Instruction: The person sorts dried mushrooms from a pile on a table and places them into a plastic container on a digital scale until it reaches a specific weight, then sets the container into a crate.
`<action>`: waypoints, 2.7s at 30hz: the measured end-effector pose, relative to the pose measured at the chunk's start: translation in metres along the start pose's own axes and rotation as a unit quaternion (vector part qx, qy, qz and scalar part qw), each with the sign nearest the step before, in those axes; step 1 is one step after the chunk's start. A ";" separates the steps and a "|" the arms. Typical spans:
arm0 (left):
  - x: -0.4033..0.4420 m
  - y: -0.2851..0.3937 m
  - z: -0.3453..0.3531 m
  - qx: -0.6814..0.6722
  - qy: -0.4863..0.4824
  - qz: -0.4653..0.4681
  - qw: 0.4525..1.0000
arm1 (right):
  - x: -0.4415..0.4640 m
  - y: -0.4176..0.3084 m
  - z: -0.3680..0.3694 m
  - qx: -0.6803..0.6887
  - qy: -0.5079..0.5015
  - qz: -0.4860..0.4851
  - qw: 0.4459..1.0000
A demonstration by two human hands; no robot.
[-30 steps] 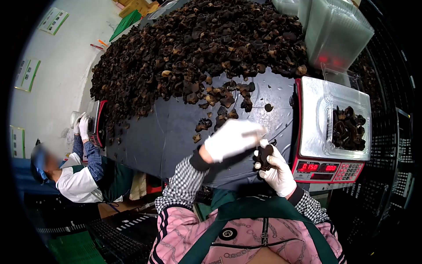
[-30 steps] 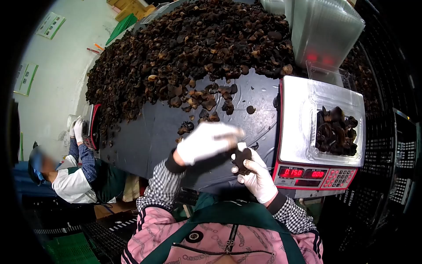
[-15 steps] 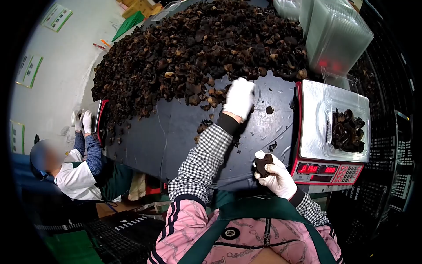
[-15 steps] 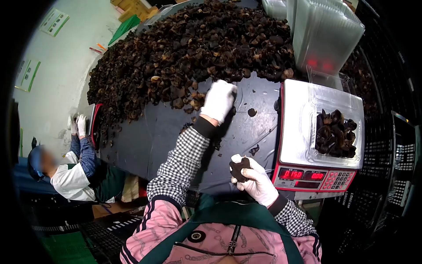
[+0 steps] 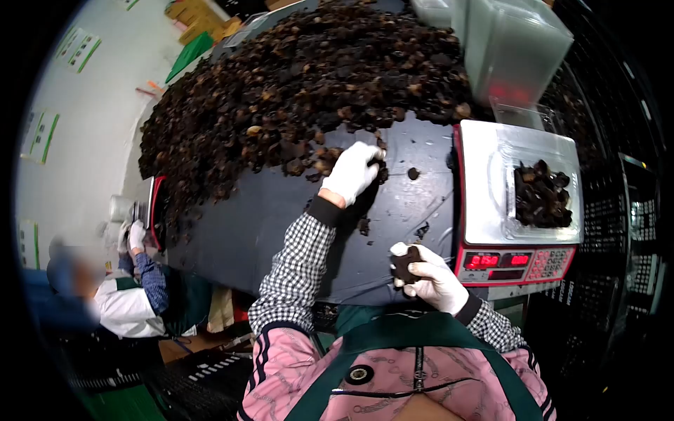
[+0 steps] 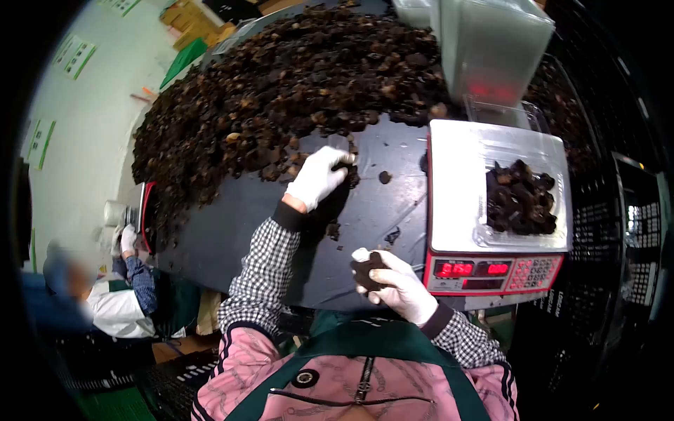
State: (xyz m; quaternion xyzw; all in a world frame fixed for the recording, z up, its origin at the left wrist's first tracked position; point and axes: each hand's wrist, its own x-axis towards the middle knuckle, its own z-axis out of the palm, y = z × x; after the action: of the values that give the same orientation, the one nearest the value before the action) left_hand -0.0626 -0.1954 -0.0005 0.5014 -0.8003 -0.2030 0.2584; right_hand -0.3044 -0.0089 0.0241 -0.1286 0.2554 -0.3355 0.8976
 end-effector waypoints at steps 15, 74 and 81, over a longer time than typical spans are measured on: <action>0.026 0.183 -0.002 -0.270 -0.009 0.019 0.963 | -0.126 -0.153 0.033 -0.545 0.326 -0.477 0.608; 0.159 0.220 0.075 -0.005 -0.037 0.114 0.993 | -0.155 -0.176 -0.047 -0.727 0.373 -0.444 0.368; 0.189 0.235 0.081 0.144 -0.143 0.129 0.971 | -0.161 -0.157 -0.038 -0.723 0.364 -0.438 0.391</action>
State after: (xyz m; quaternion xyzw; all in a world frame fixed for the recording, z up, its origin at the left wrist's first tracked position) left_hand -0.3452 -0.2641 0.1124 0.3915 -0.9077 -0.1206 0.0905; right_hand -0.5131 -0.0199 0.1155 -0.6888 0.6132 -0.3863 0.0176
